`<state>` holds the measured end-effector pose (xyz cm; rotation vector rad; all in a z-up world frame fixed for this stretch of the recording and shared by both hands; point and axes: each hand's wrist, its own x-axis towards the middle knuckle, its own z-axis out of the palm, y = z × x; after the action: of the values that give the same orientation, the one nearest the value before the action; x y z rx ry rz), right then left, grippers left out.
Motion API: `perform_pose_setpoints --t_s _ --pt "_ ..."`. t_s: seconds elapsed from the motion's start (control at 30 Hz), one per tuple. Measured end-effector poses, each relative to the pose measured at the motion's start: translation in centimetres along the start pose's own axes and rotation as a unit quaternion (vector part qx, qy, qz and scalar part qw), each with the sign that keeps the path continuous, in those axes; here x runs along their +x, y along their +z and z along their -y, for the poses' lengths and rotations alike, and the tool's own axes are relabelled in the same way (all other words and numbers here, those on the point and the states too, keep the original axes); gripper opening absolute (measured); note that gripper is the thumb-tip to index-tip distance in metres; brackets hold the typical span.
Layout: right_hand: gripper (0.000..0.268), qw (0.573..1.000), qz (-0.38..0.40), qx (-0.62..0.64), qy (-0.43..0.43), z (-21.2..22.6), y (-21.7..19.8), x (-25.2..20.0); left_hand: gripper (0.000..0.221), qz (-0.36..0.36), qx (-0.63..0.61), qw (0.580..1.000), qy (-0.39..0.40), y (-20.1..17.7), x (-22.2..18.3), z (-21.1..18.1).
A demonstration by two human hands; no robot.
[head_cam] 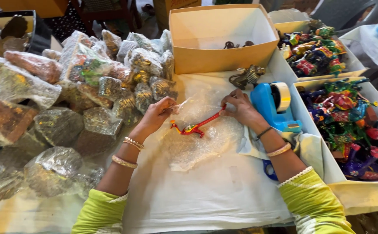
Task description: The person wraps a small, red decorative figurine in bubble wrap. They fold the plastic around the object and secure it by hand, then place the wrapped item onto a pile of similarly wrapped items.
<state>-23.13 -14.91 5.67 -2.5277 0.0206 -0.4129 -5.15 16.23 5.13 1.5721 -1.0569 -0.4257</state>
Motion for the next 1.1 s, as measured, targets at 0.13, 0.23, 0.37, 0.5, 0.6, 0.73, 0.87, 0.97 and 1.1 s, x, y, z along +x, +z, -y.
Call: perform_pose_setpoints --t_s 0.13,0.23,0.37,0.5,0.6,0.73,0.87,0.97,1.1 --pt "0.027 1.0 0.0 -0.019 0.004 -0.6 0.3 -0.1 0.021 -0.003 0.036 0.999 0.015 -0.2 -0.4 -0.7" --pt "0.03 1.0 0.0 -0.018 0.022 0.1 0.0 0.1 0.019 0.013 0.058 0.998 0.006 -0.1 -0.6 -1.6" --pt "0.065 0.998 -0.063 -0.016 0.0 2.6 -1.1 0.3 0.018 0.076 0.07 0.995 -0.003 -0.1 -1.0 -3.5" --pt "0.094 0.982 -0.117 0.013 -0.146 5.1 -2.1 0.6 0.021 0.124 0.195 0.971 0.068 0.5 -1.3 -3.5" --pt "0.069 0.985 -0.044 -0.022 -0.167 4.8 -1.6 0.6 0.019 0.147 0.247 0.956 0.063 0.7 -1.4 -4.5" --pt "0.036 0.985 0.053 -0.017 -0.166 4.8 -2.4 0.5 0.014 0.164 0.262 0.951 0.015 0.7 -1.9 -6.7" --pt "0.027 0.973 0.114 0.03 -0.197 4.7 -2.9 0.3 0.019 0.148 0.292 0.944 -0.046 1.2 -1.8 -6.4" --pt "0.026 0.969 0.146 0.045 -0.194 4.1 -2.7 0.2 0.032 0.112 0.325 0.938 -0.051 2.4 -1.9 -6.0" --pt "0.023 0.968 0.149 -0.007 -0.203 4.8 -2.7 -0.1 0.053 0.077 0.44 0.894 0.043 4.6 -2.4 -9.0"
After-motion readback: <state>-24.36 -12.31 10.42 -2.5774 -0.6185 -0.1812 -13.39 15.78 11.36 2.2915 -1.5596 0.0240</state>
